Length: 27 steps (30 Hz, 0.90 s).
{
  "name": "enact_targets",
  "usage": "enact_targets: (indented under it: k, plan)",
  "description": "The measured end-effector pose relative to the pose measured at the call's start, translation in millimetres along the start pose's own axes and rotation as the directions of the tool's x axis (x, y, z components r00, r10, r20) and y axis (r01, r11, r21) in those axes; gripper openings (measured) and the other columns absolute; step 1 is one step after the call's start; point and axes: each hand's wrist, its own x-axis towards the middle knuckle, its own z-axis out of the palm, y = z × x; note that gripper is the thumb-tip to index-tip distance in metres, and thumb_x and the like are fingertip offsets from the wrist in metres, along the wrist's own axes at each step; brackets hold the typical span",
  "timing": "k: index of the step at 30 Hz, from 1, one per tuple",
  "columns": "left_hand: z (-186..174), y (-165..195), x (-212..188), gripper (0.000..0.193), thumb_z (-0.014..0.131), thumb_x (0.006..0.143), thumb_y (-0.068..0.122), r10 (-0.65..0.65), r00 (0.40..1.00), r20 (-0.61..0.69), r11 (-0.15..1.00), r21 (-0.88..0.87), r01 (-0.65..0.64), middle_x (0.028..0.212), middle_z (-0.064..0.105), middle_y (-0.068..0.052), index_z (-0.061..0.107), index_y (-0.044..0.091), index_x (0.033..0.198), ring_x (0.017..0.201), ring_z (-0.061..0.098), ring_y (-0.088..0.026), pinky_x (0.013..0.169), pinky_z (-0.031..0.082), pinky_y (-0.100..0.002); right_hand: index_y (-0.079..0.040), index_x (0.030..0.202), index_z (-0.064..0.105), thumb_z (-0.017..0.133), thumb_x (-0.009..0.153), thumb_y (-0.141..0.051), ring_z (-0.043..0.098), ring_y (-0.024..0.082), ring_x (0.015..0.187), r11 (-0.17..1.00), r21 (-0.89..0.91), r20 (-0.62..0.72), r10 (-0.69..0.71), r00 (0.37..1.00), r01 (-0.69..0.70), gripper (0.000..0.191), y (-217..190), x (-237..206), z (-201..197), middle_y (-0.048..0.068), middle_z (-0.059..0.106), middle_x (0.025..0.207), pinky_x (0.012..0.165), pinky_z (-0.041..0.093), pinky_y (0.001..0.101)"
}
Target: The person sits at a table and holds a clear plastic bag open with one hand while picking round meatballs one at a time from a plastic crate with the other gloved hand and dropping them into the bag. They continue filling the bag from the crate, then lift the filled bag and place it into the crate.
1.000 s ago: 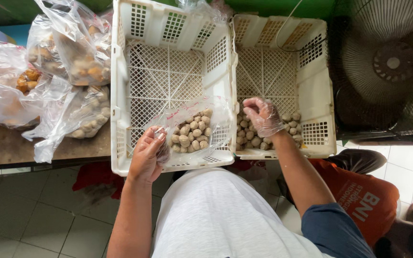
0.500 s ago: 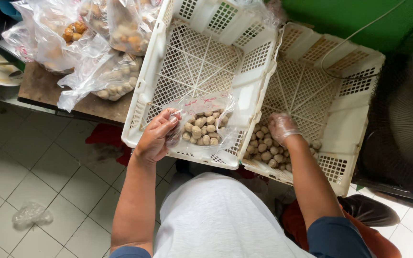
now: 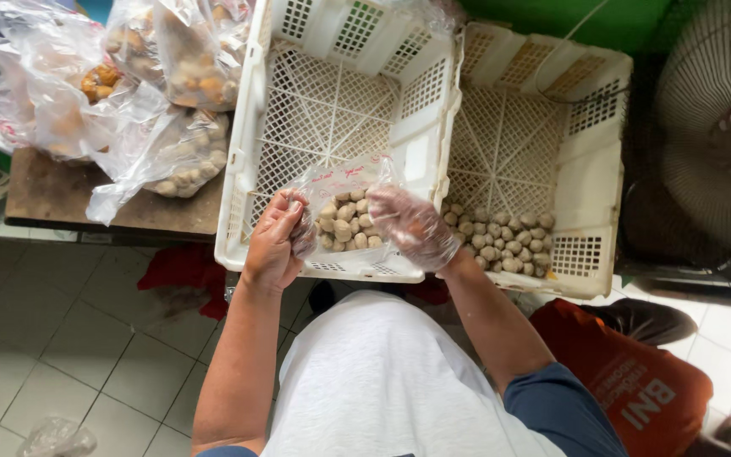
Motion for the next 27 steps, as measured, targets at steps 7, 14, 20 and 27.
enact_targets:
  k: [7,14,20,27]
  plan:
    - [2.5,-10.2,1.4,0.006,0.048,0.109,0.012,-0.021,0.999,0.044,1.0,0.024,0.02,0.071,0.045,0.004,0.053,0.011,0.11,0.057,0.037,-0.007,0.049,0.032,-0.023,-0.001,0.125,0.065,0.065,0.1,-0.007,0.068,0.023,0.096,0.882,-0.24,-0.46,0.264,0.848,-0.405,0.026,117.5,-39.7,-136.9,0.016,0.071,0.113,0.084,0.059,0.0325]
    - [5.1,-14.5,2.5,0.004,0.048,0.108,0.011,-0.057,0.996,0.061,0.998,0.03,0.056,0.073,0.044,0.005,0.052,0.012,0.11,0.057,0.035,-0.005,0.049,0.031,-0.022,-0.017,0.134,0.064,0.066,0.093,-0.007,0.066,0.033,0.114,0.253,-0.703,-0.337,0.704,0.625,-0.665,0.043,151.8,-68.3,-158.1,0.013,0.067,0.13,0.099,0.054,0.0458]
    - [10.2,-27.2,5.8,0.003,0.048,0.108,0.013,0.032,0.998,-0.058,0.992,0.12,-0.025,0.07,0.039,0.005,0.051,0.011,0.107,0.054,0.032,-0.005,0.048,0.031,-0.023,-0.016,0.136,0.063,0.068,0.095,-0.018,0.06,0.032,0.128,0.125,-0.854,-0.23,0.78,0.582,-0.505,0.041,145.1,-55.9,-142.9,0.012,0.062,0.141,0.108,0.051,0.0432]
    - [2.7,-24.5,10.3,0.003,0.047,0.109,0.013,-0.02,0.999,-0.025,0.997,0.079,0.022,0.072,0.038,0.004,0.049,0.011,0.108,0.055,0.03,-0.005,0.049,0.029,-0.023,-0.016,0.137,0.059,0.06,0.102,-0.014,0.063,0.034,0.116,0.287,-0.694,-0.317,0.701,0.638,-0.66,0.035,160.8,-55.4,-146.0,0.014,0.065,0.133,0.098,0.052,0.0468]
